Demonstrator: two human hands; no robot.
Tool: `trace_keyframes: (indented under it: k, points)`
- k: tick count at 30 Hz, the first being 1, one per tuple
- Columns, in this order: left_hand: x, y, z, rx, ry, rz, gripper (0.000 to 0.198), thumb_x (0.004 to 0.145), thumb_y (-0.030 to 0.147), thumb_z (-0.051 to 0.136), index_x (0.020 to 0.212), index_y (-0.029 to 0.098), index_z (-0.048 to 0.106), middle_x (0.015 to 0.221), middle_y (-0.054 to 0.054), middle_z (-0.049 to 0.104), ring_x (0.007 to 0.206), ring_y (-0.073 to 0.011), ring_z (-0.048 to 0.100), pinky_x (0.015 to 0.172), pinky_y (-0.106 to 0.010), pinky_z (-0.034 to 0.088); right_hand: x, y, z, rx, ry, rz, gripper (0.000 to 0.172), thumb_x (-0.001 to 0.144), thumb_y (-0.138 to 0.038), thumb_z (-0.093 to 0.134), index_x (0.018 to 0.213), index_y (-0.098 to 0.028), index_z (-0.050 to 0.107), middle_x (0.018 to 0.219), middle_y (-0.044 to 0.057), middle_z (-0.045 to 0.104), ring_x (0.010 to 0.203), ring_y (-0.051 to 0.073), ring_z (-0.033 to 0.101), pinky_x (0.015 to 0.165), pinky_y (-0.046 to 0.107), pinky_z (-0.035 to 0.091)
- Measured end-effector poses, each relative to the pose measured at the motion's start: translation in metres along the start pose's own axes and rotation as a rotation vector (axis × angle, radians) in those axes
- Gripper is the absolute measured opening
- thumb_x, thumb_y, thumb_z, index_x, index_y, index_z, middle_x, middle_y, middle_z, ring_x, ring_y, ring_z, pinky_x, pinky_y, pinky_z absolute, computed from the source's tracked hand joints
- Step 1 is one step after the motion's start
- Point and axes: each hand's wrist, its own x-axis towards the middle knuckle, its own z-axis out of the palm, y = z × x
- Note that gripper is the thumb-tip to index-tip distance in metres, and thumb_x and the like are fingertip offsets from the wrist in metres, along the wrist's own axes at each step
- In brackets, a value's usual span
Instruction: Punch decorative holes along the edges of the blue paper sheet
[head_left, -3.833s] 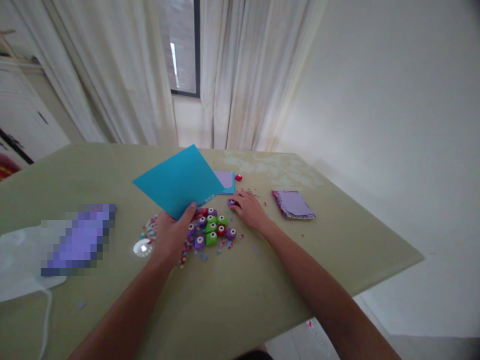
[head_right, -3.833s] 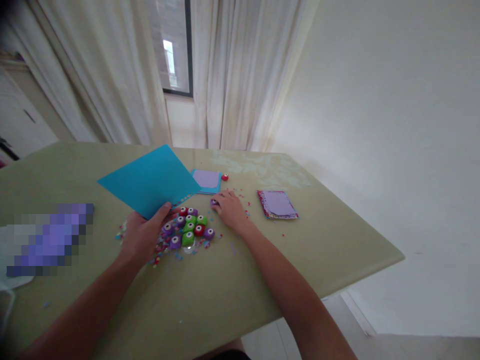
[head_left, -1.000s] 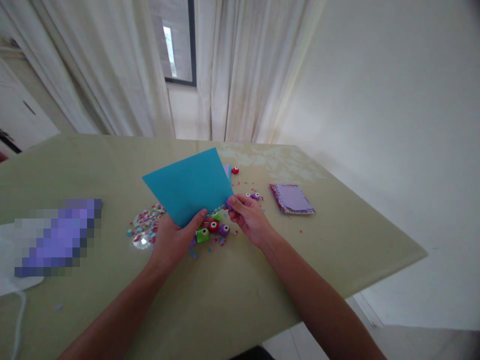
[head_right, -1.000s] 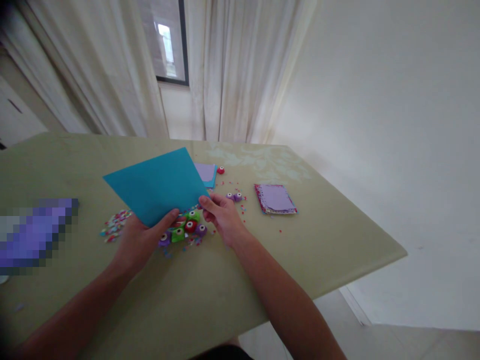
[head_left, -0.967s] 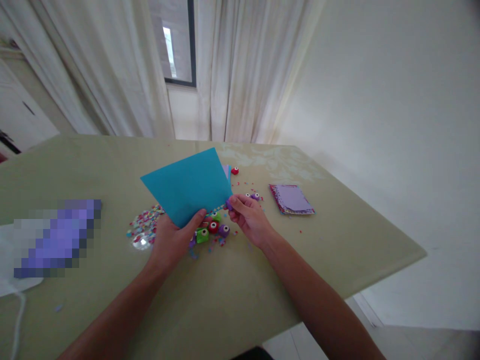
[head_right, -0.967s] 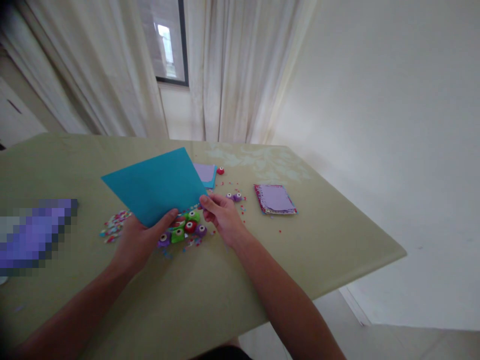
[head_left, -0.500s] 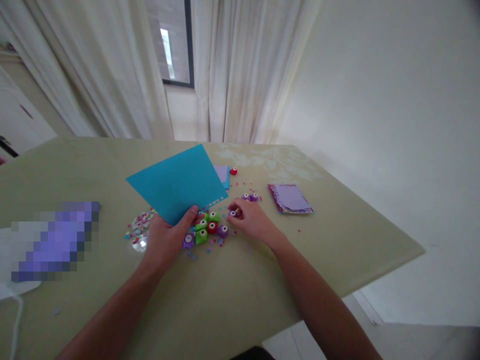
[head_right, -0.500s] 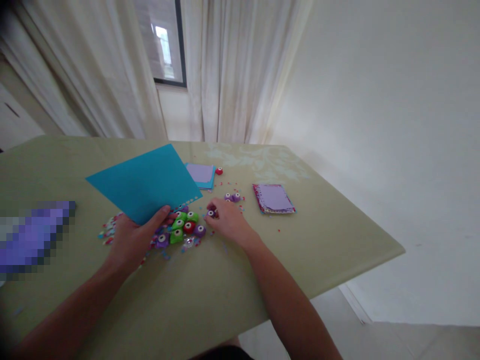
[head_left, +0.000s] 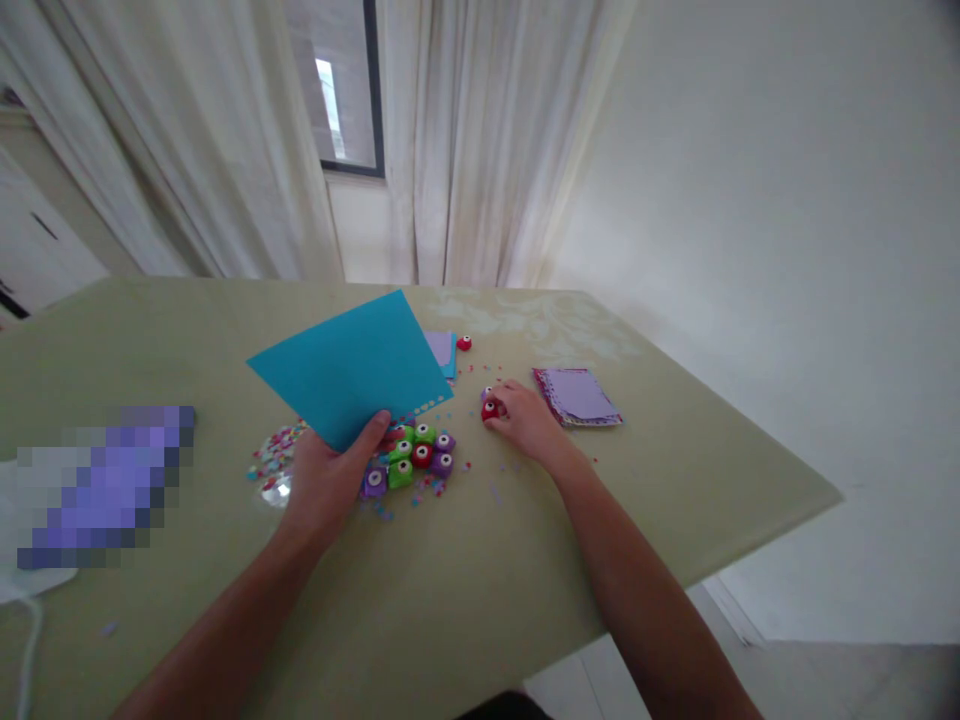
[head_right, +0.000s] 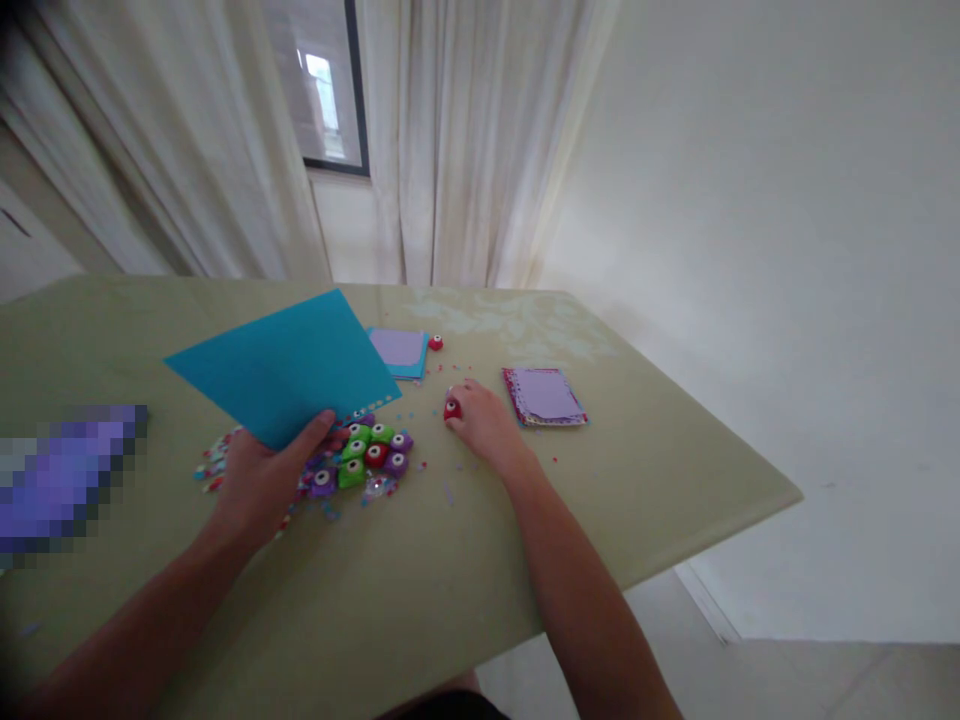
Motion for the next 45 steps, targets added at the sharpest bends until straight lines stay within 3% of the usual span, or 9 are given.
trace_keyframes:
  k: [4, 8, 10, 12, 16, 21, 35, 40, 45]
  points:
    - [-0.001, 0.005, 0.002, -0.04, 0.003, -0.029, 0.038, 0.077, 0.054, 0.086, 0.09, 0.019, 0.079, 0.082, -0.008, 0.084, 0.074, -0.0306, 0.082, 0.067, -0.038, 0.066, 0.0, -0.004, 0.008, 0.103, 0.084, 0.038, 0.017, 0.087, -0.014, 0.078, 0.099, -0.017, 0.067, 0.108, 0.011, 0.072, 0.097, 0.025, 0.067, 0.09, 0.039, 0.05]
    - [-0.002, 0.008, 0.002, -0.02, 0.01, -0.018, 0.036, 0.077, 0.053, 0.086, 0.088, 0.019, 0.079, 0.081, -0.009, 0.084, 0.073, -0.0309, 0.082, 0.063, -0.037, 0.065, 0.0, -0.016, 0.011, 0.73, 0.191, 0.079, 0.027, 0.089, -0.033, 0.08, 0.106, -0.022, 0.062, 0.098, 0.004, 0.074, 0.084, 0.021, 0.068, 0.076, 0.034, 0.052]
    - [-0.001, 0.006, 0.001, -0.016, -0.004, -0.012, 0.038, 0.077, 0.053, 0.087, 0.091, 0.019, 0.079, 0.082, -0.008, 0.085, 0.073, -0.0309, 0.082, 0.062, -0.036, 0.065, -0.001, -0.027, 0.009, 1.029, 0.176, 0.069, 0.038, 0.083, -0.039, 0.086, 0.112, -0.023, 0.065, 0.103, 0.004, 0.076, 0.084, 0.02, 0.07, 0.072, 0.032, 0.052]
    - [-0.001, 0.003, 0.0, -0.01, -0.02, -0.006, 0.039, 0.077, 0.053, 0.087, 0.094, 0.019, 0.079, 0.083, -0.008, 0.085, 0.074, -0.0312, 0.082, 0.062, -0.036, 0.065, -0.004, -0.037, 0.005, 1.147, 0.133, 0.048, 0.042, 0.079, -0.041, 0.09, 0.113, -0.023, 0.073, 0.108, 0.005, 0.077, 0.085, 0.019, 0.069, 0.072, 0.032, 0.053]
    - [0.0, 0.001, -0.001, 0.018, -0.035, 0.008, 0.041, 0.077, 0.055, 0.087, 0.096, 0.019, 0.08, 0.084, -0.008, 0.085, 0.076, -0.0318, 0.082, 0.065, -0.037, 0.065, -0.007, -0.049, 0.0, 1.199, 0.081, 0.025, 0.038, 0.075, -0.039, 0.095, 0.109, -0.027, 0.082, 0.112, 0.003, 0.079, 0.084, 0.016, 0.066, 0.078, 0.033, 0.053]
    - [-0.001, 0.001, -0.001, 0.053, -0.04, 0.022, 0.044, 0.077, 0.059, 0.086, 0.092, 0.018, 0.08, 0.083, -0.008, 0.085, 0.074, -0.0316, 0.082, 0.066, -0.037, 0.064, -0.006, -0.049, 0.004, 1.244, 0.058, 0.031, 0.041, 0.071, -0.037, 0.098, 0.109, -0.029, 0.083, 0.107, 0.002, 0.078, 0.091, 0.019, 0.069, 0.082, 0.034, 0.055]
    - [-0.001, 0.001, -0.001, 0.051, -0.048, 0.014, 0.041, 0.077, 0.059, 0.085, 0.09, 0.02, 0.081, 0.084, -0.008, 0.085, 0.075, -0.0311, 0.081, 0.067, -0.037, 0.064, -0.008, -0.048, 0.002, 1.206, 0.072, 0.045, 0.043, 0.074, -0.041, 0.095, 0.113, -0.028, 0.083, 0.098, 0.002, 0.078, 0.081, 0.017, 0.066, 0.076, 0.033, 0.053]
    - [-0.003, 0.01, 0.001, 0.07, -0.039, 0.027, 0.039, 0.076, 0.057, 0.083, 0.088, 0.02, 0.08, 0.081, -0.009, 0.084, 0.073, -0.0315, 0.081, 0.067, -0.038, 0.064, -0.005, -0.045, 0.007, 1.168, 0.064, 0.05, 0.055, 0.067, -0.044, 0.1, 0.115, -0.026, 0.083, 0.094, 0.002, 0.078, 0.076, 0.017, 0.064, 0.072, 0.033, 0.051]
    - [-0.005, 0.015, 0.0, 0.087, -0.043, 0.042, 0.041, 0.075, 0.059, 0.082, 0.086, 0.019, 0.079, 0.078, -0.009, 0.084, 0.069, -0.0315, 0.08, 0.064, -0.039, 0.063, -0.004, -0.043, 0.012, 1.129, 0.061, 0.048, 0.052, 0.065, -0.045, 0.102, 0.108, -0.023, 0.082, 0.087, 0.002, 0.075, 0.073, 0.016, 0.062, 0.067, 0.031, 0.048]
